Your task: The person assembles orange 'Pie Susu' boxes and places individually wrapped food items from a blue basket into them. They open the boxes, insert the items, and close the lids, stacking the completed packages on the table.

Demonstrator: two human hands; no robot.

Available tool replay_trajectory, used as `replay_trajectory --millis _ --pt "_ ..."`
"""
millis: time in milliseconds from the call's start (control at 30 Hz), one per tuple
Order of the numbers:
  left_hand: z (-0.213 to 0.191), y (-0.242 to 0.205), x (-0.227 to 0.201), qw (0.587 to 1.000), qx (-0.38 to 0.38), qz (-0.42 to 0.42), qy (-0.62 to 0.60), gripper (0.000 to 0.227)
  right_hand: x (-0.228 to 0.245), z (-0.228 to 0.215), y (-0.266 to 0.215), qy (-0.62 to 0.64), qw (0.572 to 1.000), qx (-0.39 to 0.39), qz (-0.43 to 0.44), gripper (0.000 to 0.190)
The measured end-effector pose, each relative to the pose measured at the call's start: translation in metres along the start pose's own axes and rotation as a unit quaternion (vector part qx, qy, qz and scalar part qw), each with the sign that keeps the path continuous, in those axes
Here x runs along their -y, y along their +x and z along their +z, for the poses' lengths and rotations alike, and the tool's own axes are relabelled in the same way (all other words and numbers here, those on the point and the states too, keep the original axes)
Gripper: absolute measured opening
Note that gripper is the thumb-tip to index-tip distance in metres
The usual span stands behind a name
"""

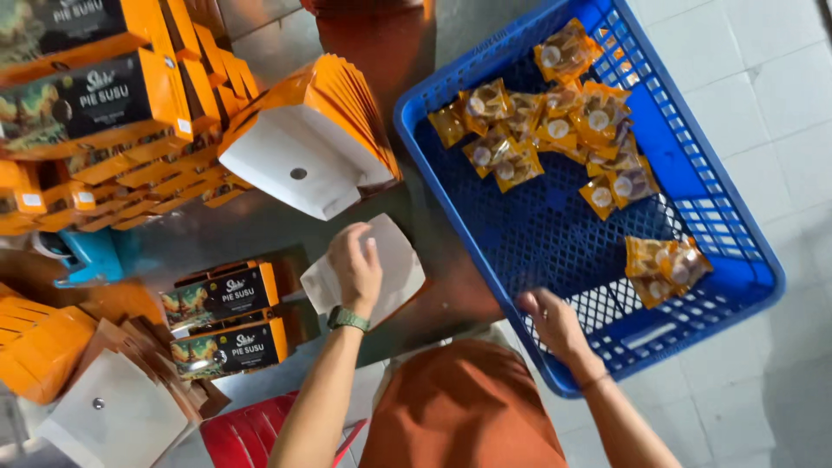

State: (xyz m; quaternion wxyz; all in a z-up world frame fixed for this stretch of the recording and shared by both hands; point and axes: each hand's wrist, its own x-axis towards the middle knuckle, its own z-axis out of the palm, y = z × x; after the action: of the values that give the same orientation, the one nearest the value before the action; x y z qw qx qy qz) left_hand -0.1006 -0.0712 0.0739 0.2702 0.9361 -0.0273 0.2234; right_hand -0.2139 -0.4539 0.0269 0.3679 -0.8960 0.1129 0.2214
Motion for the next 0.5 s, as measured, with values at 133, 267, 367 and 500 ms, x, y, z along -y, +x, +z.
replay_trajectory --millis 133,267,367,500 --pt "0.034 0.068 -0.055 0.995 0.035 0.067 -0.061 0.016 0.054 -0.032 0.143 0.008 0.986 -0.100 -0.130 0.014" --pt "0.099 0.127 -0.087 0.985 0.117 0.093 -0.091 0.017 0.131 -0.076 0.262 -0.008 0.927 -0.248 -0.282 0.022" --pt "0.137 0.170 -0.106 0.974 0.200 0.085 -0.063 0.020 0.152 -0.090 0.316 -0.132 0.928 -0.239 -0.253 0.072" --pt "0.198 0.207 -0.100 0.959 0.272 0.066 0.042 0.034 0.129 -0.069 0.330 -0.275 0.924 -0.202 -0.173 0.078"
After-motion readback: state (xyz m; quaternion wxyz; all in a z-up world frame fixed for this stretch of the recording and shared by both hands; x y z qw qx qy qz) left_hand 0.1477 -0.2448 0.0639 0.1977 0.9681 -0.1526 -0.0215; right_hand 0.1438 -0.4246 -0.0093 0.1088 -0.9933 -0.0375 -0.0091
